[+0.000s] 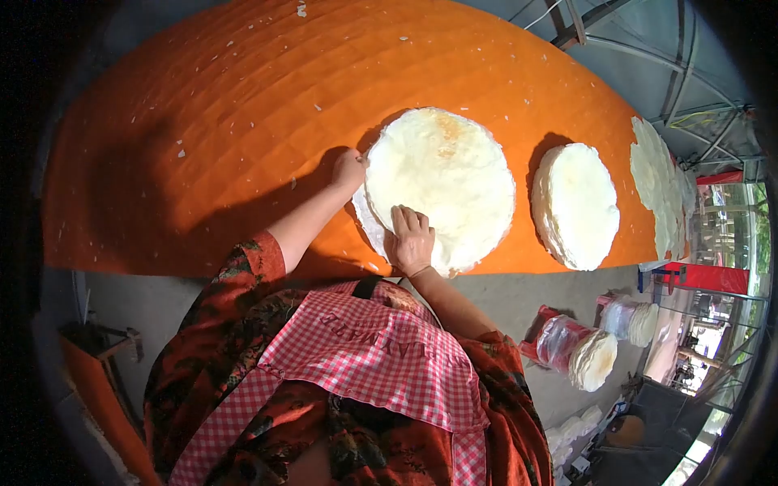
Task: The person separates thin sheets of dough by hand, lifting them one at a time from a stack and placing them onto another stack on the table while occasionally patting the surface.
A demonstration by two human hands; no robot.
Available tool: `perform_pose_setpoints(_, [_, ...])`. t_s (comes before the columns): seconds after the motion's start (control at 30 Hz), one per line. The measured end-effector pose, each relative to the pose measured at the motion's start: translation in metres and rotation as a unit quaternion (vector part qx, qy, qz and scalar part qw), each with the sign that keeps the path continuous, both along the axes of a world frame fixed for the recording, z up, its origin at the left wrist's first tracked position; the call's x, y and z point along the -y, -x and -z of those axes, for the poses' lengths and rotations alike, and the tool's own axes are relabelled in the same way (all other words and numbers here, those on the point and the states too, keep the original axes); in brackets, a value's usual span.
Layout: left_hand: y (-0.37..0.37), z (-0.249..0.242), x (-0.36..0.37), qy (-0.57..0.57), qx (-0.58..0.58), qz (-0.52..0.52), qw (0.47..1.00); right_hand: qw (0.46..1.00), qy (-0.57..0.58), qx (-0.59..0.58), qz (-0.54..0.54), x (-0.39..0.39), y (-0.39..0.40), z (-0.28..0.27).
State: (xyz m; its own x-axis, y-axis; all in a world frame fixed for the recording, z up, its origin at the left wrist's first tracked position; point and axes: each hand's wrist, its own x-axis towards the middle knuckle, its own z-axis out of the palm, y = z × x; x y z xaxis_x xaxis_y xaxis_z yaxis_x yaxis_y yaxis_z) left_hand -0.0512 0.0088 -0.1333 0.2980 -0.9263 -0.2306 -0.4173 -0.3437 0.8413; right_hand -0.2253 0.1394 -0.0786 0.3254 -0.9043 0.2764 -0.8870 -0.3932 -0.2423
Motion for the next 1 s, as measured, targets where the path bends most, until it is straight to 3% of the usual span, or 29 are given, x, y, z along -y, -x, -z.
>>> perform_pose_setpoints(0.07, [-0.006, -0.008, 0.003, -0.045, -0.003, 0.063, 0.997, 1.0, 0.005, -0.008, -0.006, -0.001, 0.0, 0.001])
perform_pose_setpoints(0.17, [-0.008, -0.017, 0.003, -0.029, -0.007, 0.056, 0.998, 1.0, 0.009, -0.025, -0.008, 0.0, 0.0, 0.001])
perform_pose_setpoints(0.27, [-0.009, -0.048, -0.003, -0.018, 0.067, 0.098, 0.993, 0.999, 0.002, -0.038, -0.007, 0.0, -0.002, 0.0])
perform_pose_setpoints(0.37, [-0.008, -0.03, 0.006, 0.013, 0.131, 0.12, 0.984, 0.999, 0.0, -0.048, -0.003, 0.0, -0.001, 0.002])
perform_pose_setpoints(0.57, [-0.01, -0.027, 0.018, 0.01, 0.098, 0.188, 0.977, 0.999, -0.012, -0.051, -0.001, 0.0, -0.002, 0.005])
perform_pose_setpoints(0.67, [0.005, -0.021, 0.013, 0.039, 0.122, 0.092, 0.987, 0.999, -0.017, -0.051, -0.001, 0.002, 0.001, 0.006])
perform_pose_setpoints(0.9, [-0.003, -0.037, 0.019, 0.005, 0.15, 0.189, 0.97, 0.995, -0.022, -0.096, -0.007, 0.003, -0.001, 0.004])
perform_pose_setpoints(1.0, [-0.008, -0.03, 0.02, 0.0, 0.124, 0.192, 0.974, 0.987, -0.108, -0.12, -0.025, 0.011, -0.005, -0.019])
